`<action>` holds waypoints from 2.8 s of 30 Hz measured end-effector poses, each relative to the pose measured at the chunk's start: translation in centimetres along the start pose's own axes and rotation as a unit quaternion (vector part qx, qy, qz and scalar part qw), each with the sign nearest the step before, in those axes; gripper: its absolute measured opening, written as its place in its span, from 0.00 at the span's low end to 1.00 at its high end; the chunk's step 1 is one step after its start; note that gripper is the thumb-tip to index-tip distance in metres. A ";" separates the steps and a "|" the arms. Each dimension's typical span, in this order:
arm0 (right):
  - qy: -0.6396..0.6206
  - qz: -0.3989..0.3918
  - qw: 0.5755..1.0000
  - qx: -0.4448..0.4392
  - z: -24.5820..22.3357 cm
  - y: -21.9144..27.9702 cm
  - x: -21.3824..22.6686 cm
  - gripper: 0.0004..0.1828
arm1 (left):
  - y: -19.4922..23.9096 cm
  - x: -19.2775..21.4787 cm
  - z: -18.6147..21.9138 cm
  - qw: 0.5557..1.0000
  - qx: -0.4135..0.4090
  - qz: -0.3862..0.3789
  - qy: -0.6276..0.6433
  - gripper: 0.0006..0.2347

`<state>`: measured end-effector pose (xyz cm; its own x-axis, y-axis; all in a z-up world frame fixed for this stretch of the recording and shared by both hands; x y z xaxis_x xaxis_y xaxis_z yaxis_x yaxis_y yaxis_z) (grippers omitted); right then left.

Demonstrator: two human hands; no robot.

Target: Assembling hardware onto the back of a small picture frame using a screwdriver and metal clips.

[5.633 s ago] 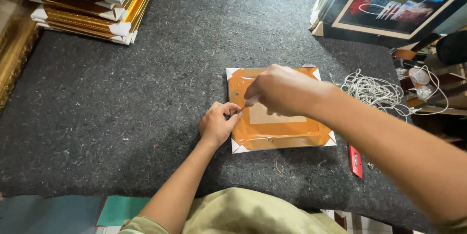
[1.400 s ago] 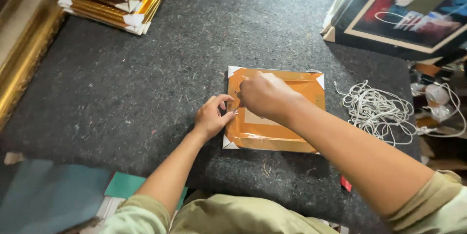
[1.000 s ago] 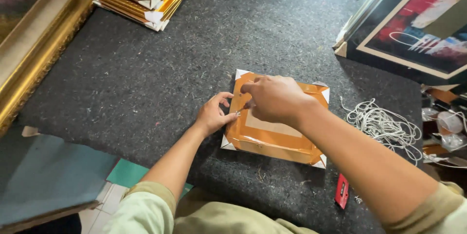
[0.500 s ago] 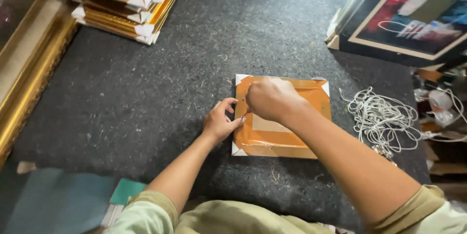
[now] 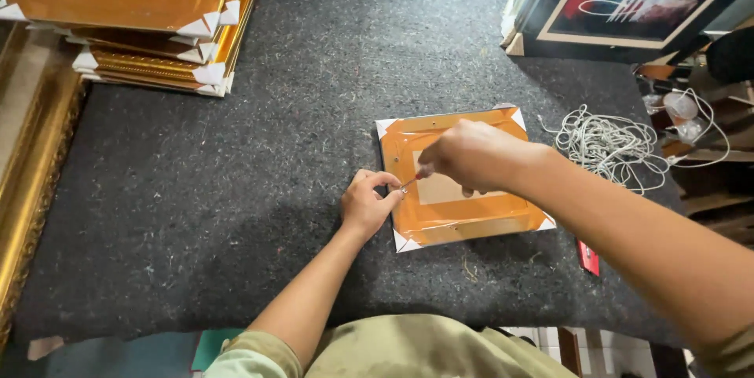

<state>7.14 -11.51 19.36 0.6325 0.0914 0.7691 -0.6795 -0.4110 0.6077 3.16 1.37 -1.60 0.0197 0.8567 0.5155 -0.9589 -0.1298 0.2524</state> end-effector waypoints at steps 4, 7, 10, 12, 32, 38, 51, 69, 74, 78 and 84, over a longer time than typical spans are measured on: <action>-0.044 0.027 0.999 -0.007 1.0 -2.2 -1.2 0.15 | -0.1 0.3 0.4 1.000 0.001 -0.002 -0.009 0.06; 0.054 0.037 0.998 0.002 0.4 -2.3 -1.4 0.17 | -0.1 0.3 0.3 1.000 -0.003 -0.006 -0.013 0.06; 0.094 0.053 0.993 -0.055 -0.5 -0.9 -1.2 0.25 | 0.8 0.3 0.0 1.000 -0.003 0.006 -0.002 0.06; 0.116 0.085 0.990 -0.009 -0.2 -0.3 -0.7 0.20 | 0.6 0.5 0.5 1.000 -0.017 0.004 0.015 0.06; 0.127 0.058 0.990 0.029 0.7 0.1 -0.4 0.23 | 0.9 0.7 1.0 1.000 -0.013 0.002 0.000 0.05; -0.096 0.024 0.995 0.016 -0.7 1.1 -0.1 0.16 | 1.2 0.7 1.2 1.000 0.001 0.002 -0.002 0.05; 0.086 0.044 0.993 0.067 1.4 0.8 0.0 0.24 | 0.5 0.3 0.9 1.000 -0.001 0.001 -0.005 0.05; 0.174 0.140 0.961 0.164 -0.4 0.8 -1.9 0.08 | 1.2 0.8 1.7 1.000 -0.004 0.009 -0.006 0.05; 0.065 0.102 0.992 0.032 1.6 -2.5 -3.8 0.11 | 1.3 0.8 1.7 1.000 0.005 0.002 -0.012 0.05; 0.118 0.120 0.985 -0.044 0.3 -2.1 -3.0 0.13 | 0.9 0.5 1.3 1.000 -0.008 0.010 -0.012 0.05; 0.220 0.113 0.969 -0.025 1.2 -1.9 -3.1 0.19 | 1.2 0.7 1.4 1.000 -0.019 0.009 -0.007 0.05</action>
<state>6.87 -12.13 15.58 0.2545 0.3862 0.8866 -0.8065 -0.4212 0.4149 2.37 1.08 0.21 0.0059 0.8472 0.5312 -0.9693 -0.1257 0.2113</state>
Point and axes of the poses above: each hand's wrist, its own y-axis away from the middle knuckle, its own x-axis out of the back of the hand, z = x × y, the point moved 2 cm from there along -y, towards the middle knuckle, and after that the axes turned 3 degrees about x, right-handed, at the moved point
